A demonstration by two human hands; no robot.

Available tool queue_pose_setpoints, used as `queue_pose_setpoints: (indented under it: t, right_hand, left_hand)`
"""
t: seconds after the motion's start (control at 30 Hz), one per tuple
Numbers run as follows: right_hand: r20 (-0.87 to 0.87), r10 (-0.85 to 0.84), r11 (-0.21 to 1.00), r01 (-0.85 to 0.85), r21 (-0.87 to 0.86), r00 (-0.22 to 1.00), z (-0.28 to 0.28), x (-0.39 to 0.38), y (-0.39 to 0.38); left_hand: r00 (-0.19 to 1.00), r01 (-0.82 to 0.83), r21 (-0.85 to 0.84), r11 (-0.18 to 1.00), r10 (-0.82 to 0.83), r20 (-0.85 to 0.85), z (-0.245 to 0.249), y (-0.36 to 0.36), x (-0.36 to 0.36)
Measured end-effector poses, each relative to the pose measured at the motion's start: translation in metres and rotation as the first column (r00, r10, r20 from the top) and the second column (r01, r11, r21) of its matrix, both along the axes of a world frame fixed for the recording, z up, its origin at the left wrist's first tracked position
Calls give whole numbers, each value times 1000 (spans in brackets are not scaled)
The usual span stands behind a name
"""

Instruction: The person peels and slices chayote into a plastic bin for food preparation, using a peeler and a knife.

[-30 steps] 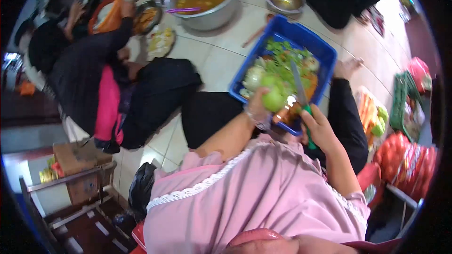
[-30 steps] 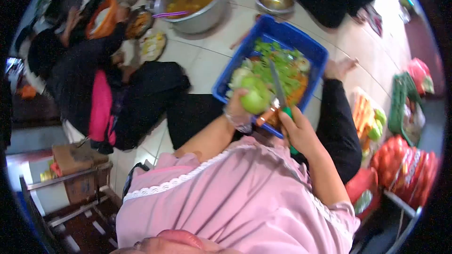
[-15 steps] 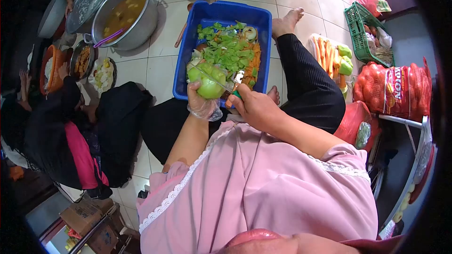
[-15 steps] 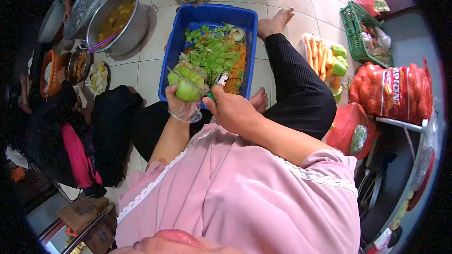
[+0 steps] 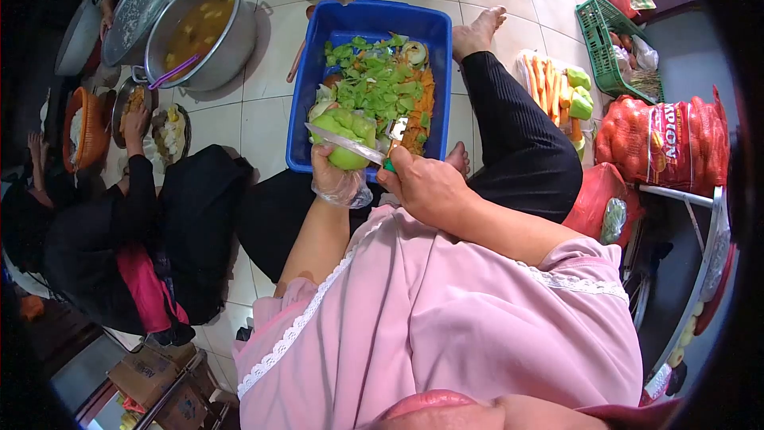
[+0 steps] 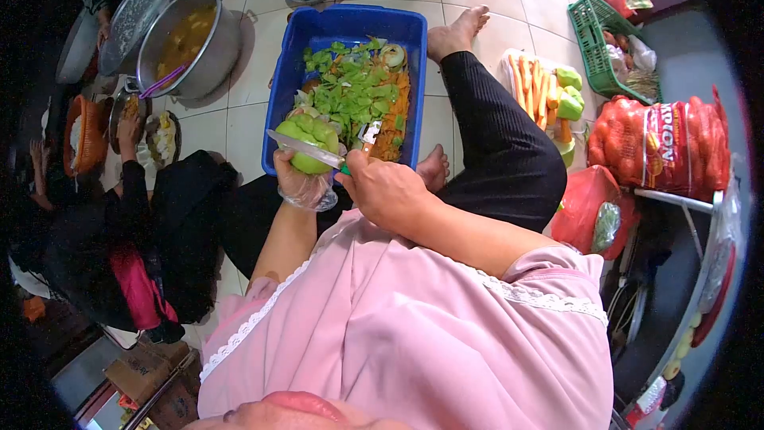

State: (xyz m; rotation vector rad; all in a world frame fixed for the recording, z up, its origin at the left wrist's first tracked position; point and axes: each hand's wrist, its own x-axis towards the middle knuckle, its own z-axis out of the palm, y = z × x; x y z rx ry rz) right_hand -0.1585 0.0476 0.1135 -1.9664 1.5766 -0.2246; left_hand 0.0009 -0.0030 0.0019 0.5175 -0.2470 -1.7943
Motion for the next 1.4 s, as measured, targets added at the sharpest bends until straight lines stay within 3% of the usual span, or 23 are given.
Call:
queue_pose_setpoints:
  t: [0.37, 0.57, 0.67, 0.77, 0.87, 1.0, 1.17, 1.2, 1.3, 1.4]
  right_hand:
    - [-11, -65, 976, 66, 209, 998, 0, 5, -13]
    - [37, -93, 962, 81, 260, 995, -15, 4, -17]
    - [23, -98, 953, 87, 292, 995, -15, 3, -20]
    - [18, -83, 941, 73, 330, 996, -10, -1, -25]
    - [23, -73, 925, 59, 375, 997, -2, -7, -31]
    - [34, -54, 921, 37, 388, 998, 11, -17, -39]
    - [-124, 102, 978, -76, 196, 987, -5, -49, -57]
    - [-195, 90, 978, -49, 202, 977, -11, -58, -67]
    - [-119, -45, 983, 65, 170, 992, -8, -73, -78]
    - [39, -78, 984, 71, 164, 996, 4, -59, -69]
  left_hand:
    - [997, 43, -8, 999, -43, 61, -6, 8, 1]
    - [937, -1, -61, 998, 22, 348, -12, 11, -4]
    - [956, 46, -30, 998, -36, 292, -10, 8, -4]
    - [954, 289, 87, 953, -279, -112, -24, 8, 6]
    - [908, 417, 24, 908, -418, 16, -36, 2, 13]
    - [911, 412, -58, 909, -413, 8, -10, 1, 7]
    - [881, 303, 163, 939, -341, 328, -2, 5, 7]
    - [901, 287, 120, 950, -311, 302, -2, 4, 5]
    - [951, 243, 46, 969, -247, 186, -6, 4, 0]
    - [978, 201, 38, 979, -203, 39, -13, -4, 8]
